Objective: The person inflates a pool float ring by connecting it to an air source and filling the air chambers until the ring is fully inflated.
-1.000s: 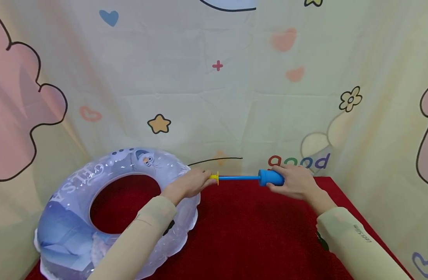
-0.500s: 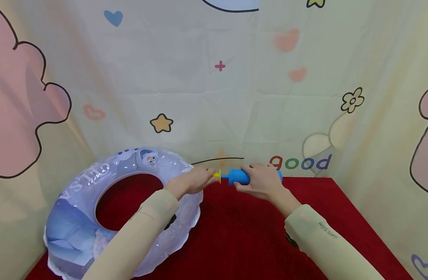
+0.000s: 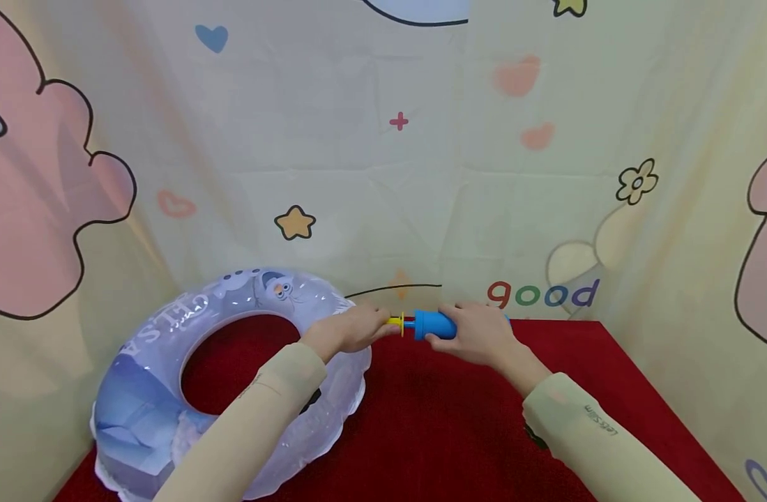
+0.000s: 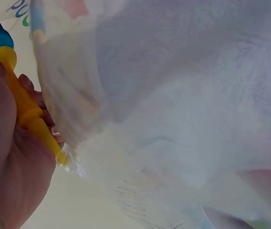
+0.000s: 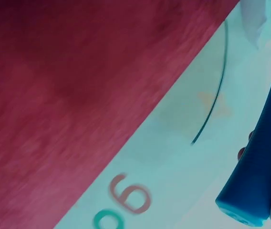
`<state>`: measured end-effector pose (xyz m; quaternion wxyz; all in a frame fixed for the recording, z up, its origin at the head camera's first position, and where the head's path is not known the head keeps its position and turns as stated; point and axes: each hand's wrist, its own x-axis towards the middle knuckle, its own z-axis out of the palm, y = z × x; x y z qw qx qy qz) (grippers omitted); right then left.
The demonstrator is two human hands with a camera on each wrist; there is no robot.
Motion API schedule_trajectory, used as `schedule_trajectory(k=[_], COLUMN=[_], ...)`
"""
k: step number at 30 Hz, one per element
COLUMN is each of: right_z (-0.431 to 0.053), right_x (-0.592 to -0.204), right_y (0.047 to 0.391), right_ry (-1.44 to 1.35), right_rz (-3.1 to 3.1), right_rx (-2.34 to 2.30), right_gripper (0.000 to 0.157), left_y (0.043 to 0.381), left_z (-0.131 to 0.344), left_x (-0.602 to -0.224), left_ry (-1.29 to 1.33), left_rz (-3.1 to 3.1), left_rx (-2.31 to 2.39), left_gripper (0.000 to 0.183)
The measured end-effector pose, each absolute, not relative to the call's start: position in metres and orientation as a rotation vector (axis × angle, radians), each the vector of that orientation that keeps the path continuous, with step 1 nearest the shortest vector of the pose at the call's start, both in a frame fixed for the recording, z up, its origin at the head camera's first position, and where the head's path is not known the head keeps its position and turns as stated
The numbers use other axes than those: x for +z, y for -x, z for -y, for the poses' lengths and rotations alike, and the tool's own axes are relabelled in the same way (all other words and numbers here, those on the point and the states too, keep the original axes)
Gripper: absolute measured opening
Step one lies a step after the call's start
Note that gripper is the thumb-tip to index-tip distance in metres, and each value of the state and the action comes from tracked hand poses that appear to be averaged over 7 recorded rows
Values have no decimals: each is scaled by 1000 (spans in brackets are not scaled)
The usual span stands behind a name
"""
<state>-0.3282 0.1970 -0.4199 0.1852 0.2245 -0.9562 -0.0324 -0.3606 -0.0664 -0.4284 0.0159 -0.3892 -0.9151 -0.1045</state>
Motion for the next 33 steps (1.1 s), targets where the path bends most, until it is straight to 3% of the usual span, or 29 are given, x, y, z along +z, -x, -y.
schedule_trajectory(k=[7,13,17,24,33], right_z=[-250,-295,-311,-301,-243], right_x=[-424,-422,-418,-415,-420], right_y=[324,327,331,334,338], right_ry=[-668,-650,-656,-649,-668], right_rz=[2682,2706,2709,2691,2705], right_rx=[-38,-42,-32,-53,-50], right_gripper=[46,59,58,61,59], left_y=[361,363,365,370,368], left_z=[63,61,64,63,59], left_x=[-436,-438,-439,-441,-437], left_ry=[1239,1225,1197,1186,1219], left_rz=[2819,2825,2822,2788,2772], left_rx=[-365,-382,-395,-394,-403], left_gripper=[26,27,27,25,22])
